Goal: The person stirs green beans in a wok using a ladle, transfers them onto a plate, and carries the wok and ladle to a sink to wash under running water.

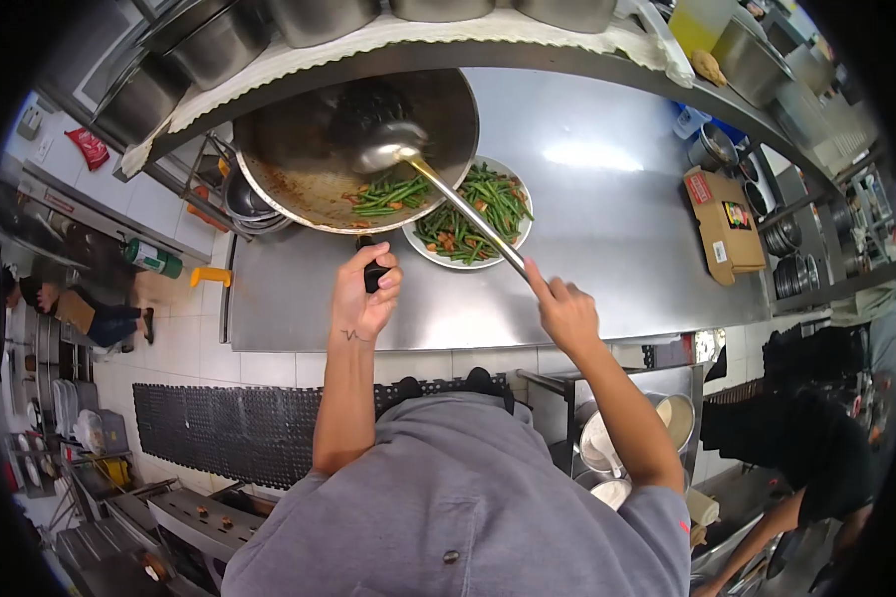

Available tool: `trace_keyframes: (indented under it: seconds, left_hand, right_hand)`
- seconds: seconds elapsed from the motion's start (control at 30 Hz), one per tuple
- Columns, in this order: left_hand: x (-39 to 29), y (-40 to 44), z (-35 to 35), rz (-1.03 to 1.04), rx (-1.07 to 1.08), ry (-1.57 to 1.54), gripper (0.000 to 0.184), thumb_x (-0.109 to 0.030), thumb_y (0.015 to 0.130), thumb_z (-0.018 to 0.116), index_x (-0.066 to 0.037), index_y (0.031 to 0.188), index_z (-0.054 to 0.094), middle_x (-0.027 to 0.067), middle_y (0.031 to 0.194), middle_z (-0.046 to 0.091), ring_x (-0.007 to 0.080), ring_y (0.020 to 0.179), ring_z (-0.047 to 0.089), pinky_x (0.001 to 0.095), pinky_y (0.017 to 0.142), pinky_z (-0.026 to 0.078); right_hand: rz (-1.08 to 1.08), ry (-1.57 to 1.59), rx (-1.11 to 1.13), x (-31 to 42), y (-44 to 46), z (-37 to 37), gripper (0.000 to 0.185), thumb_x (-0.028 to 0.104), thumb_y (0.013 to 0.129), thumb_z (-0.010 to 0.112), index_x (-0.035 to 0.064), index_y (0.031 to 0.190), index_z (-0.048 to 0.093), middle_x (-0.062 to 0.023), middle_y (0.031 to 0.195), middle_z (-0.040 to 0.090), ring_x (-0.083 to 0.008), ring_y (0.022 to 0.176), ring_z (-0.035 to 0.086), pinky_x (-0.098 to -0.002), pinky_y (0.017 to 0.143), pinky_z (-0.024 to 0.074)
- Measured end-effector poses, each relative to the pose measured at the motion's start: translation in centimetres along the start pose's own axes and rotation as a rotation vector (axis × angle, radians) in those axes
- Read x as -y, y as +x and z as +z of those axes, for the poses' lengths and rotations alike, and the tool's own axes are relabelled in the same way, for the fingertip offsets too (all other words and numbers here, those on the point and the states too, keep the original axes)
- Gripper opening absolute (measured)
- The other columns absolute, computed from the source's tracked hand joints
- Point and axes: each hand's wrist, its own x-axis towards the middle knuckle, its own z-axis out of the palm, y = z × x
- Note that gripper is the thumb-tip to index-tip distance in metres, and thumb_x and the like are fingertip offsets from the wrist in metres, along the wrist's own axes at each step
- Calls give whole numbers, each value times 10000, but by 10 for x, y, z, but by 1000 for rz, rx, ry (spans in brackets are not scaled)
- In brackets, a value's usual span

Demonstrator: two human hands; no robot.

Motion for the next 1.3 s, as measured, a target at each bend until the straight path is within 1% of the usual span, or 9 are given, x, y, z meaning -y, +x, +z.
trace_keyframes:
  seconds: [0.07,0.3,0.5,0.57,0.7,0.8,1.07,1.23,1.3]
  left_hand:
    - [2,3,-6,-3,-16,16,186,-86,863,557,-88,715,444,39,662,504,112,492,424,192,307,261]
    - [17,-3,0,40,-64,33,183,-100,862,565,-86,721,449,31,668,504,105,499,427,192,304,279]
    - [14,3,-12,7,26,-69,179,-78,841,583,-79,744,433,53,675,510,123,503,431,194,315,263]
    - [8,2,-7,22,13,-47,182,-79,843,584,-81,739,434,53,673,511,121,503,431,193,314,264]
    - [9,2,-7,31,-53,22,195,-82,846,588,-86,725,435,54,669,512,116,501,430,192,312,267]
    - [2,6,-8,-6,-10,-12,186,-92,883,533,-69,725,436,40,676,505,108,499,417,191,299,278]
    - [0,16,-8,-48,38,-72,189,-84,848,578,-92,731,429,46,681,515,112,498,422,193,312,267]
    - [8,8,2,33,-34,4,179,-89,869,545,-68,739,425,32,688,496,104,498,414,189,294,263]
    - [9,8,2,36,-22,13,177,-89,869,545,-67,743,423,35,691,498,105,499,413,188,296,263]
  right_hand:
    - [15,57,105,-8,-5,-16,777,13,653,598,185,1388,414,-46,666,519,-217,514,554,-359,423,449]
    - [-17,223,-41,30,87,-7,774,1,672,608,222,1386,407,-60,672,521,-266,519,547,-401,484,473]
    - [-154,37,-36,-36,-5,-5,720,9,692,567,201,1373,436,-48,657,490,-214,543,548,-345,448,470]
    - [-175,-56,61,-55,-19,-18,709,3,684,569,200,1357,461,-40,647,459,-201,537,527,-339,449,472]
    - [-197,73,39,-35,0,-31,724,-6,684,566,205,1366,448,-34,649,454,-200,530,520,-330,441,460]
    - [-223,4,39,-31,-3,-26,731,-2,685,568,202,1374,436,-35,655,443,-201,533,509,-324,445,459]
    - [-144,-225,14,-65,-32,-25,735,8,687,577,201,1381,430,-41,663,427,-207,538,495,-329,446,463]
    - [51,-17,35,-30,38,2,779,19,678,600,224,1399,389,-61,702,512,-253,567,556,-389,470,476]
    - [95,170,-36,-23,60,15,801,12,680,600,225,1412,353,-84,724,553,-286,577,575,-425,490,476]
